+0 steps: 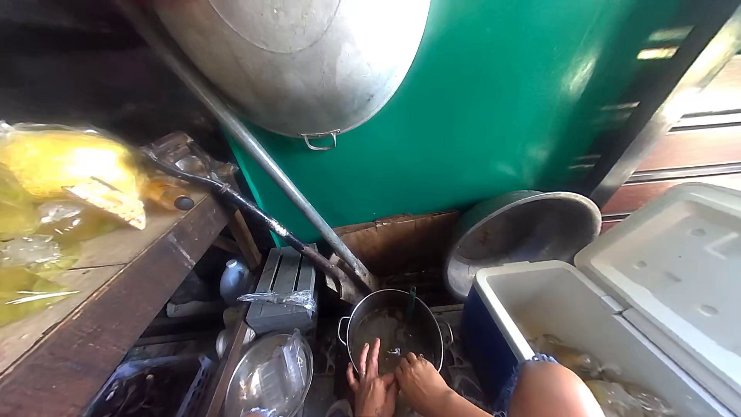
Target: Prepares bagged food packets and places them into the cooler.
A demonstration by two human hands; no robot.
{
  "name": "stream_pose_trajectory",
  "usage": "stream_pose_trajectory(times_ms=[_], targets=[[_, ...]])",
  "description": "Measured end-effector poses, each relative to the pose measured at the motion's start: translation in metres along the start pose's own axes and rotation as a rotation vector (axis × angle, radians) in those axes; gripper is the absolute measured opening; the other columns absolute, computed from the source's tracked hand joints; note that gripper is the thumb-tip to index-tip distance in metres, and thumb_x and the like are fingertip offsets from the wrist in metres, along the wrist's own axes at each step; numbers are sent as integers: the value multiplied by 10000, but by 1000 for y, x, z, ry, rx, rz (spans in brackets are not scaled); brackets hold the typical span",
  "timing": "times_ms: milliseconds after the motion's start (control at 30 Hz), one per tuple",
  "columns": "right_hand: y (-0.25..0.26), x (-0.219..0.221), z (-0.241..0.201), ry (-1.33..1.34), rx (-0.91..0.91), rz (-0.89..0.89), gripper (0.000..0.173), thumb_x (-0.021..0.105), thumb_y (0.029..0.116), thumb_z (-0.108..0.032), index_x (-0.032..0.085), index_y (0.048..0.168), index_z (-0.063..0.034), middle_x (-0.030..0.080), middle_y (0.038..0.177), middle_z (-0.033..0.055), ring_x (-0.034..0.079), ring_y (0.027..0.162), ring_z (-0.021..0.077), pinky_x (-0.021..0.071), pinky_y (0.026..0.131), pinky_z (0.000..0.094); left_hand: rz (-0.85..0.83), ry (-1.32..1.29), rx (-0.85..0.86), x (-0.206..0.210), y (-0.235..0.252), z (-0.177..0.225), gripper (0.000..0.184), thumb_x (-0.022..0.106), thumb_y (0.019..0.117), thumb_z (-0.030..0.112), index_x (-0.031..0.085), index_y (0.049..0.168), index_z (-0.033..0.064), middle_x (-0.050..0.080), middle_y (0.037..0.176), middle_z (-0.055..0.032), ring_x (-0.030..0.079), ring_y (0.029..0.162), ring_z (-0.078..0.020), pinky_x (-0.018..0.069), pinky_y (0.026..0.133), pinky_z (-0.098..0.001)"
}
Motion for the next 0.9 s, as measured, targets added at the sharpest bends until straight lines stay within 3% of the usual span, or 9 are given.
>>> stream_pose_trajectory(times_ms=[133,233,333,467,567,633,700,833,900], targets=[[-7,-4,11,69,76,-56,292,515,1020,-157,695,1086,64,682,1177,290,633,1151,484,496,893,663,-23,20,105,6,-3,8,234,639,960,272,822,1096,221,384,1631,-112,143,1552,-457,13,1139,-770],[-7,3,28,394,216,-16,422,447,1059,-307,713,1116,15,694,1192,264,646,1172,446,489,935,654,26,-20,107,8,-8,6,240,638,961,246,820,1116,226,420,1608,-98,137,1534,-515,-14,1112,-801],[-5,6,37,745,269,125,400,467,1040,-289,744,1073,-2,717,1122,239,662,1129,401,473,959,622,144,-20,154,6,-6,9,243,631,956,226,823,1103,217,499,1552,-90,184,1498,-573,7,1069,-843],[-19,-46,52,911,170,360,387,447,1057,-225,732,1062,37,712,1050,245,664,1067,384,476,959,576,247,-62,177,-27,25,49,243,623,941,192,832,1062,205,595,1468,-22,274,1497,-505,29,1108,-826],[-51,-108,89,947,189,514,388,422,1067,-201,726,1050,38,707,1023,217,660,1029,336,483,948,529,295,-66,302,-66,63,100,234,667,935,326,827,1075,229,478,1558,-158,213,1507,-534,41,1120,-810],[-81,-140,124,995,240,617,371,427,1067,-199,727,1030,17,702,993,175,655,982,281,492,909,496,386,-29,395,-93,83,127,318,681,903,449,805,1140,277,409,1580,-244,219,1482,-583,108,1099,-819],[-115,-163,164,1104,279,711,318,443,1059,-172,707,1057,5,668,1008,119,619,944,196,488,877,405,419,10,406,-121,94,143,373,668,899,467,783,1190,264,356,1591,-295,209,1465,-620,133,1089,-821],[-166,-178,240,1177,352,887,332,482,1028,-117,641,1297,-5,686,1107,125,643,923,196,521,838,401,206,99,163,-157,111,107,363,618,992,383,747,1256,170,206,1621,-366,64,1493,-622,49,1126,-799],[-174,-167,273,1122,399,893,316,468,1038,-129,676,1235,5,641,1291,152,641,1045,237,515,902,445,80,158,12,-168,111,81,428,545,1041,392,695,1328,113,161,1610,-407,43,1485,-638,51,1139,-790]])
Point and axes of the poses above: each hand's wrist, its own y-axis towards the middle knuckle, its own x-axis out of the palm, z = x × y, the point moved 7 cm from there along y, towards the middle knuckle
